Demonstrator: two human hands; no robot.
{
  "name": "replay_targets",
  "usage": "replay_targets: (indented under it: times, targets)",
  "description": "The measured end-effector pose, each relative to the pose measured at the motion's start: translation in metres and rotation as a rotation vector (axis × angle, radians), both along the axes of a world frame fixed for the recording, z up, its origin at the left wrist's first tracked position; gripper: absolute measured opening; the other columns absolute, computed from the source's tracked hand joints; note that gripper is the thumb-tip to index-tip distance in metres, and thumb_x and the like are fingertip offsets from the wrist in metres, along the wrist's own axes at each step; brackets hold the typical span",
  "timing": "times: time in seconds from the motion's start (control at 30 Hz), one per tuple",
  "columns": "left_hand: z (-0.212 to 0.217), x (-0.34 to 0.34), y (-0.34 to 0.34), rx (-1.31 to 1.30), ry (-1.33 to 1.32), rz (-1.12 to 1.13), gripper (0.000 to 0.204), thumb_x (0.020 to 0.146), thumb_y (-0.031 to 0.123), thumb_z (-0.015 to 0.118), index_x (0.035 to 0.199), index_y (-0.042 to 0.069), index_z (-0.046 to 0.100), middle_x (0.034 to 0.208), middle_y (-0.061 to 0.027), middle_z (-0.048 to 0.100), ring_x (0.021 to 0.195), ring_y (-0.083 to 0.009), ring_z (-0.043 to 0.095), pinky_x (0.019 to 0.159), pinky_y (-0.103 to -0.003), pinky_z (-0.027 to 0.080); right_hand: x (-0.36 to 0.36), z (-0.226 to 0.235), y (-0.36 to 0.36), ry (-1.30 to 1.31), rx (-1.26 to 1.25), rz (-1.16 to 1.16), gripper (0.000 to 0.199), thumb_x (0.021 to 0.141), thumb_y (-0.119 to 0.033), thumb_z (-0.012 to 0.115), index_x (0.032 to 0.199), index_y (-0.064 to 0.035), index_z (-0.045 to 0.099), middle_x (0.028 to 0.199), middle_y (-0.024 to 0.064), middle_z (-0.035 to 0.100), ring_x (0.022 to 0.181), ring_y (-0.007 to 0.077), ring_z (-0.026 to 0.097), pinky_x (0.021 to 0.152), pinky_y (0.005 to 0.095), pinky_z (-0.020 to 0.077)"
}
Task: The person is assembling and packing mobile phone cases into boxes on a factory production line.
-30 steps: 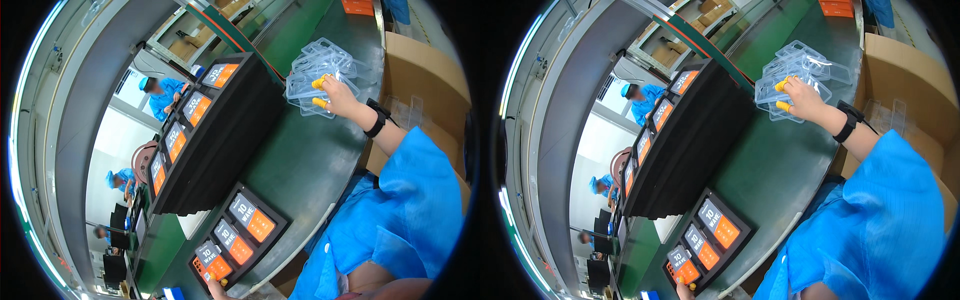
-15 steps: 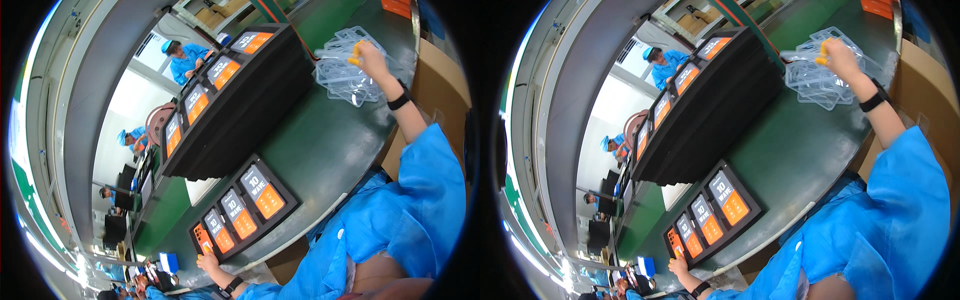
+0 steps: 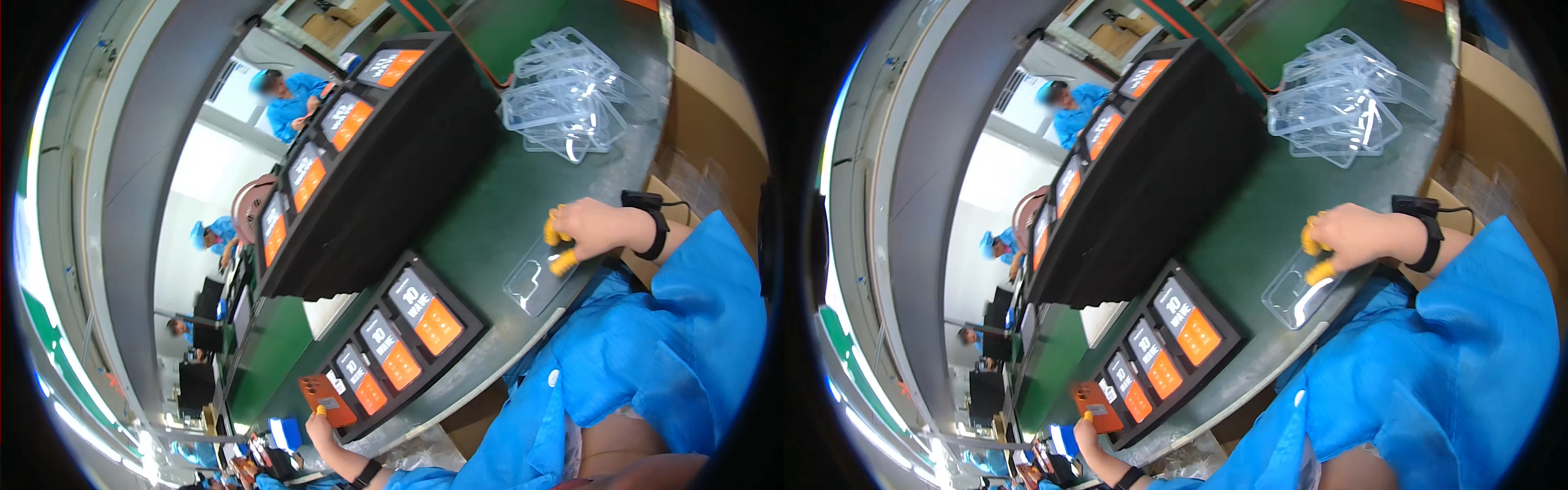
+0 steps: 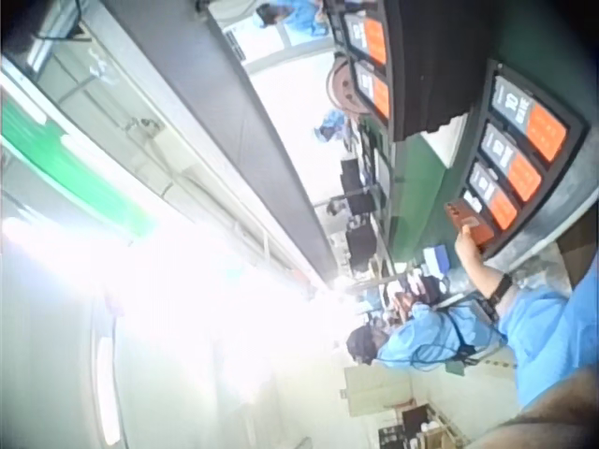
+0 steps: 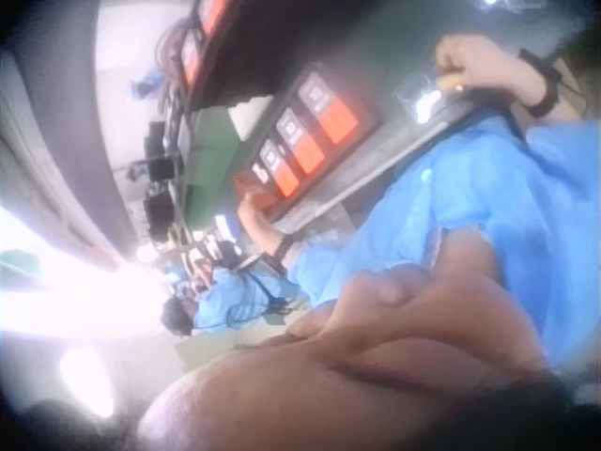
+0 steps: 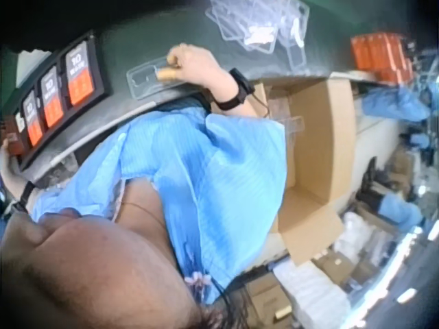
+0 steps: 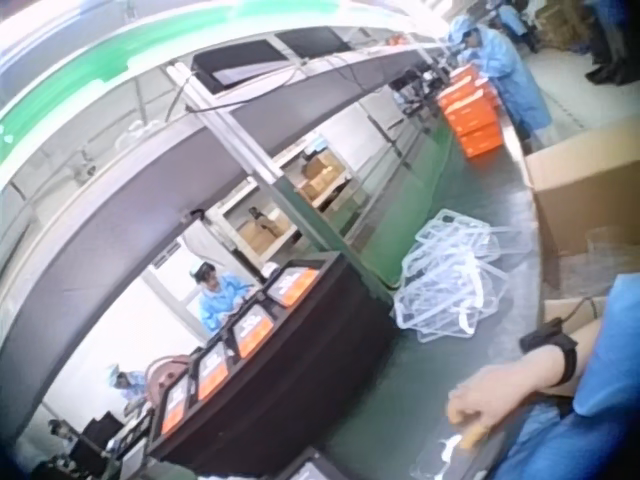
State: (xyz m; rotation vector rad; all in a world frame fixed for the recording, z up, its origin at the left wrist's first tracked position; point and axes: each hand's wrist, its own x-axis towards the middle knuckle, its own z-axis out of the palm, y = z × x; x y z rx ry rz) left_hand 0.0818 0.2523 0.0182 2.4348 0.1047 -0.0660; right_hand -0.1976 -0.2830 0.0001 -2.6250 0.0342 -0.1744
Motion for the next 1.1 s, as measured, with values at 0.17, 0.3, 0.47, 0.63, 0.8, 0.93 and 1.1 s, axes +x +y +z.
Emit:
replay_targets:
  times: [0.17, 0.3, 0.47, 0.63, 0.8, 0.93, 1.1]
  targets:
    - [-0.009, -0.091, -0.162, -0.983, 0.028, -0.323, 0.037, 0.083, 0.023, 0.043, 0.108, -0.005, 0.046, 0.099, -0.0120, 0.055, 0.089, -0.0204, 0.055, 0.075, -0.035, 0.046, 0.023, -0.011, 0.044, -0.105, 0.745, -0.074, 0.050, 0.074, -0.038, 0.061, 0.104, -0.0013, 0.046, 0.092, 0.0140, 0.052, 0.087, 0.0219, 0.053, 0.073, 0.0314, 0.0423]
    - [-0.060, -0.156, -0.288, -0.883, 0.107, -0.576, 0.024, 0.078, 0.015, 0.052, 0.095, -0.004, 0.053, 0.097, -0.0093, 0.054, 0.086, -0.0177, 0.051, 0.076, -0.028, 0.040, 0.059, -0.043, 0.082, -0.432, 1.043, 0.068, 0.044, 0.080, -0.026, 0.056, 0.108, 0.0038, 0.040, 0.108, 0.0154, 0.047, 0.098, 0.0164, 0.046, 0.082, 0.0299, 0.0389]
    - [-0.063, -0.177, -0.326, 0.075, -0.432, -0.985, 0.067, 0.058, 0.033, 0.073, 0.103, -0.005, 0.042, 0.097, -0.0189, 0.046, 0.094, -0.0366, 0.040, 0.079, -0.042, 0.036, 0.018, 0.002, 0.035, -0.620, 0.552, -0.075, 0.027, 0.076, -0.017, 0.059, 0.094, 0.0021, 0.053, 0.078, 0.0119, 0.059, 0.068, 0.0209, 0.058, 0.061, 0.0277, 0.0452]
    - [-0.066, -0.191, -0.337, 0.003, -0.324, -0.945, 0.084, 0.052, 0.027, 0.076, 0.114, -0.006, 0.032, 0.108, -0.0222, 0.039, 0.104, -0.0377, 0.032, 0.088, -0.042, 0.028, -0.002, -0.010, -0.006, -0.628, -0.012, 0.287, 0.023, 0.065, -0.016, 0.065, 0.084, -0.0062, 0.059, 0.072, 0.0038, 0.056, 0.065, 0.0231, 0.055, 0.053, 0.0306, 0.0462]
    - [-0.074, -0.181, -0.341, 0.080, -0.227, -0.956, 0.082, 0.050, 0.022, 0.076, 0.114, -0.005, 0.033, 0.109, -0.0203, 0.039, 0.103, -0.0346, 0.035, 0.090, -0.040, 0.029, -0.005, -0.023, -0.008, -0.219, -0.162, 0.348, 0.022, 0.059, -0.016, 0.066, 0.077, -0.0070, 0.059, 0.082, 0.0063, 0.051, 0.077, 0.0227, 0.052, 0.061, 0.0322, 0.0465]
    - [-0.066, -0.184, -0.347, -0.015, -0.219, -0.896, 0.072, 0.050, 0.016, 0.077, 0.110, -0.002, 0.041, 0.105, -0.0185, 0.043, 0.098, -0.0296, 0.042, 0.084, -0.035, 0.037, 0.003, -0.030, -0.001, -0.056, -0.032, 0.158, 0.045, 0.056, -0.021, 0.071, 0.093, -0.0038, 0.054, 0.094, 0.0126, 0.047, 0.095, 0.0269, 0.045, 0.077, 0.0334, 0.0408]
    - [-0.053, -0.189, -0.324, -0.245, -0.489, -0.813, 0.074, 0.045, 0.017, 0.079, 0.108, -0.002, 0.046, 0.101, -0.0147, 0.050, 0.095, -0.0287, 0.045, 0.082, -0.036, 0.037, 0.016, -0.006, 0.007, -0.205, -0.042, 0.145, 0.102, 0.046, -0.045, 0.076, 0.125, -0.0040, 0.025, 0.122, 0.0203, 0.033, 0.117, 0.0350, 0.027, 0.095, 0.0482, 0.0158]
